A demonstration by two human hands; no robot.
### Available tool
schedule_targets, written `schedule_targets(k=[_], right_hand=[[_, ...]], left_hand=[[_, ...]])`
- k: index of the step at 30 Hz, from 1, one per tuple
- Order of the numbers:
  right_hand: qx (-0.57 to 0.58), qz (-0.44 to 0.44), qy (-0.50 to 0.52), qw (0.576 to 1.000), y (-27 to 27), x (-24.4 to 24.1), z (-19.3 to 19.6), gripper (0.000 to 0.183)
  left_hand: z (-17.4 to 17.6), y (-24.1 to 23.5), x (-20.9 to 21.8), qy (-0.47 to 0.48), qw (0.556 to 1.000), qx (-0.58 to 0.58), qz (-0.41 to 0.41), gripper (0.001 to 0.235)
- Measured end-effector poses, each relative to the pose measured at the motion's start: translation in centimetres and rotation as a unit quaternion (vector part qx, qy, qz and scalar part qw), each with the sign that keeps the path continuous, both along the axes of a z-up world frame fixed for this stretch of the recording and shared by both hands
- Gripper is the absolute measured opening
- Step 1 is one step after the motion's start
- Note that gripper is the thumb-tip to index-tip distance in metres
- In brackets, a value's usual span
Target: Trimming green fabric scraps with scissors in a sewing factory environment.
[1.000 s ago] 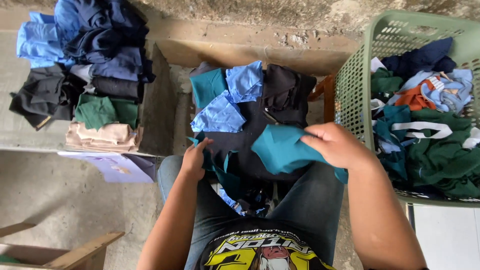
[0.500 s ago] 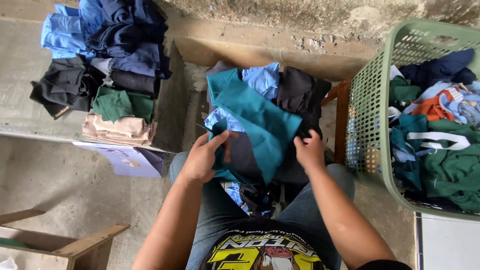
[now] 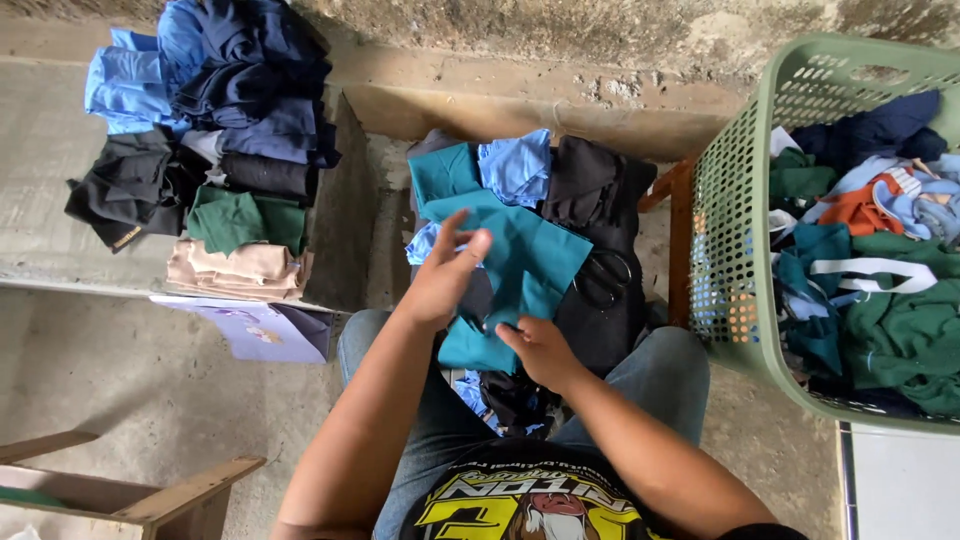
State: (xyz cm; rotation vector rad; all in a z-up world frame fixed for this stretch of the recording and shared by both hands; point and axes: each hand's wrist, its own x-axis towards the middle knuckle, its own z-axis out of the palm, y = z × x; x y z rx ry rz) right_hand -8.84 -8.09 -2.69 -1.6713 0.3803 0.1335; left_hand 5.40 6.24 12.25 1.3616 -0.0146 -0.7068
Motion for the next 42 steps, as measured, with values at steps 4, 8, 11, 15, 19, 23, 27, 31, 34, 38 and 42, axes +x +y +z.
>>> schedule_targets(k=[4, 8, 11, 15, 19, 23, 27, 31, 34, 38, 42], right_hand=[[0.179, -0.105, 0.035, 0.978, -0.6, -0.5, 0.9, 0.018], [0.276, -0.165, 0.041, 0.946, -1.4, -0.8, 0.2, 0.022], [0.323, -0.183, 0.041, 0.928, -1.3, -0.6, 2.0, 0.031], [0.335, -0.198, 0.024, 0.921, -0.9, -0.4, 3.4, 0.033], [0.323, -0.201, -0.009, 0.925, -1.6, -0.2, 5.5, 0.036], [0.288, -0.181, -0.022, 0.940, -2.1, -0.3, 4.7, 0.041], [0.136, -0.127, -0.041, 0.982, -3.5, -0.3, 3.6, 0.056], [0.096, -0.108, -0.042, 0.989, -3.8, -0.2, 4.8, 0.052], [0.060, -0.096, -0.047, 0.992, -4.3, -0.3, 4.7, 0.050], [0.060, -0.101, -0.061, 0.991, -4.6, -0.6, 3.5, 0.038], [0.061, -0.112, -0.070, 0.989, -4.1, -0.5, 6.3, 0.026]], left_hand=[[-4.1, 1.6, -1.0, -0.034, 0.993, 0.106, 0.045, 0.084], [-11.9, 4.7, -5.6, 0.072, 0.945, 0.318, -0.021, 0.092], [-10.7, 4.0, -7.9, 0.125, 0.931, 0.313, -0.139, 0.097], [-18.0, 3.3, -9.3, 0.078, 0.993, 0.026, 0.079, 0.009], [-18.3, 3.1, -8.5, 0.078, 0.967, -0.159, 0.185, 0.010], [-20.3, 3.8, -8.1, 0.063, 0.984, -0.124, 0.113, 0.016], [-17.2, 3.5, -8.5, 0.082, 0.984, -0.127, 0.091, 0.021], [-17.3, 3.2, -8.7, 0.084, 0.980, -0.152, 0.101, 0.028], [-15.1, 3.1, -8.5, 0.096, 0.974, -0.174, 0.108, 0.024], [-13.9, 2.6, -8.3, 0.076, 0.977, -0.147, 0.132, 0.012], [-16.1, 2.6, -8.5, 0.080, 0.976, -0.131, 0.156, 0.010]])
